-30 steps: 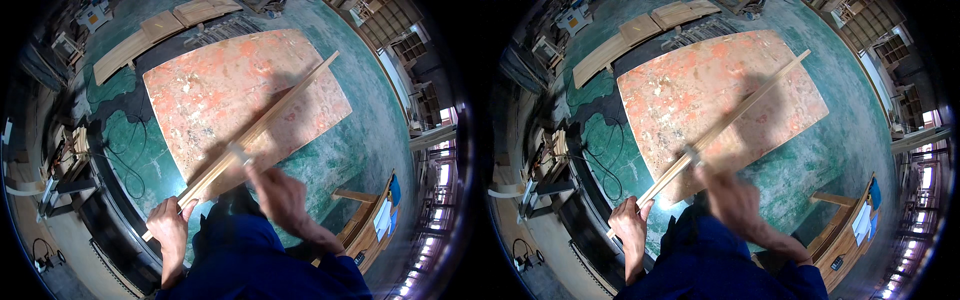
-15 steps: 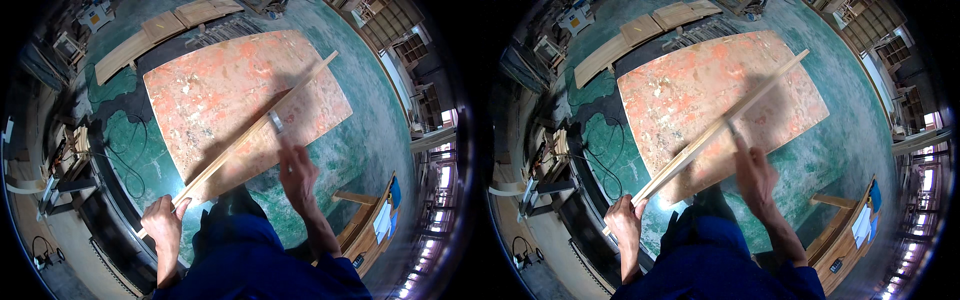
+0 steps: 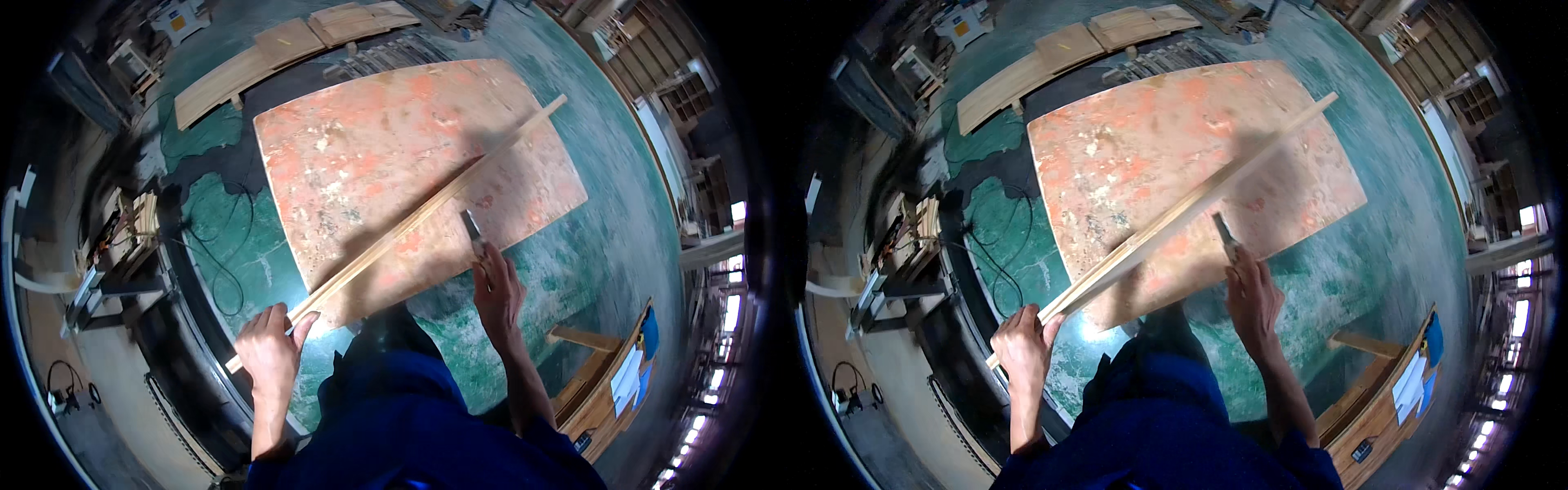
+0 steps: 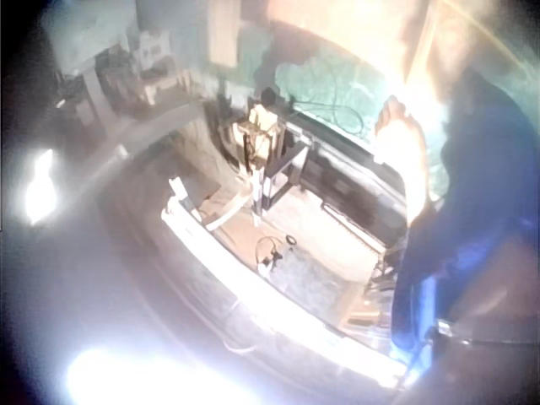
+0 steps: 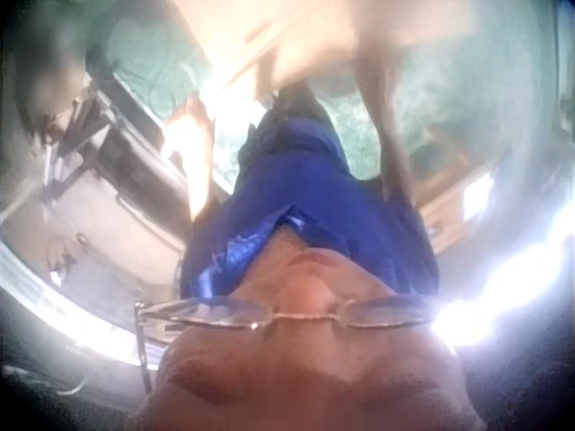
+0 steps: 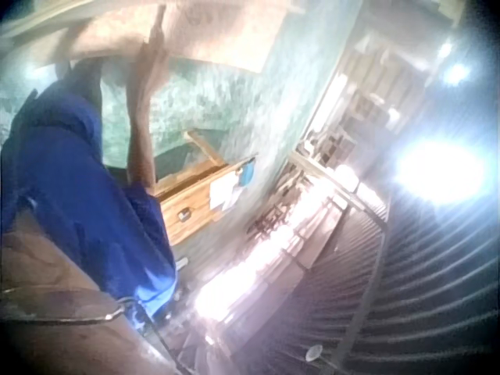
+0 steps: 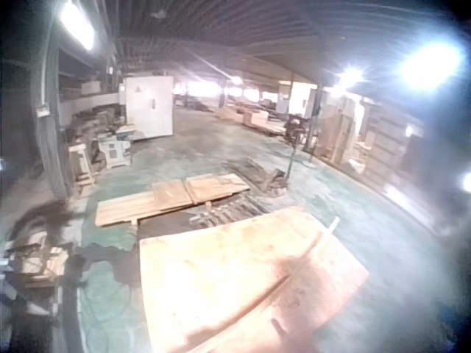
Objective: The person applies glue to a wooden strip and attaches it to a wooden panel. They use a scraper to remove excess glue, then sand the edges with a sanding block. The person places the panel on a machine, retrieves a hammer, and carries the panel to a stack of wood.
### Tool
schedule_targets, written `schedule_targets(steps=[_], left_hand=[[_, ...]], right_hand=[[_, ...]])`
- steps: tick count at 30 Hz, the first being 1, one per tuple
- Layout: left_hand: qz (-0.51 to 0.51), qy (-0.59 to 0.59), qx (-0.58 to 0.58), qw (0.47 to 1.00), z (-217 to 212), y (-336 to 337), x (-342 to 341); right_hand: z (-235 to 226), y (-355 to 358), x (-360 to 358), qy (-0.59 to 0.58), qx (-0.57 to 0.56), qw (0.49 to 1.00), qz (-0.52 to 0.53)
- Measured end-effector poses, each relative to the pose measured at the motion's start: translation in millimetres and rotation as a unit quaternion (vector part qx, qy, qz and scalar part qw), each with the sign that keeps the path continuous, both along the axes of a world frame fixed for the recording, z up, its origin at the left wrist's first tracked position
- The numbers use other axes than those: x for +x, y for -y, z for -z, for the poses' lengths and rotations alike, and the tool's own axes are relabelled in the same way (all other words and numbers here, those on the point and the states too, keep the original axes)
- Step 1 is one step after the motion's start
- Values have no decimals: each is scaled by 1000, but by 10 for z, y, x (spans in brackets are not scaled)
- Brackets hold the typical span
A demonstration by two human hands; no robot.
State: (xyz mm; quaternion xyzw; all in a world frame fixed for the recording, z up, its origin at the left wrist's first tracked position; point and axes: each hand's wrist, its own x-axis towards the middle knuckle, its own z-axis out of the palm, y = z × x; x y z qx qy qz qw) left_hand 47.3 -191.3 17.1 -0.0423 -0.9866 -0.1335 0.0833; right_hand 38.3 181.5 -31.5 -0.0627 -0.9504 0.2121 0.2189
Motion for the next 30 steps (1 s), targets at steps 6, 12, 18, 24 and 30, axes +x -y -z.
schedule_targets(steps=[6, 12, 18, 24, 30], left_hand=[[3, 4, -1, 1000, -74, 508, -340], [-51, 63, -47, 996, 489, 1247, -1467], [-67, 252, -4, 965, 1578, 1860, -2095], [-87, 345, 64, 933, 2885, 2020, -1724], [-199, 220, 122, 947, 2897, 1377, -860]], right_hand=[[1482, -656, 1188, 162, -268, 942, 118], [3189, -1580, 3528, 548, 89, 816, 164], [3072, -1439, 3941, 591, -61, 788, 160], [2963, -1399, 3517, 539, -191, 793, 208], [3014, -1555, 3627, 521, -240, 792, 209]])
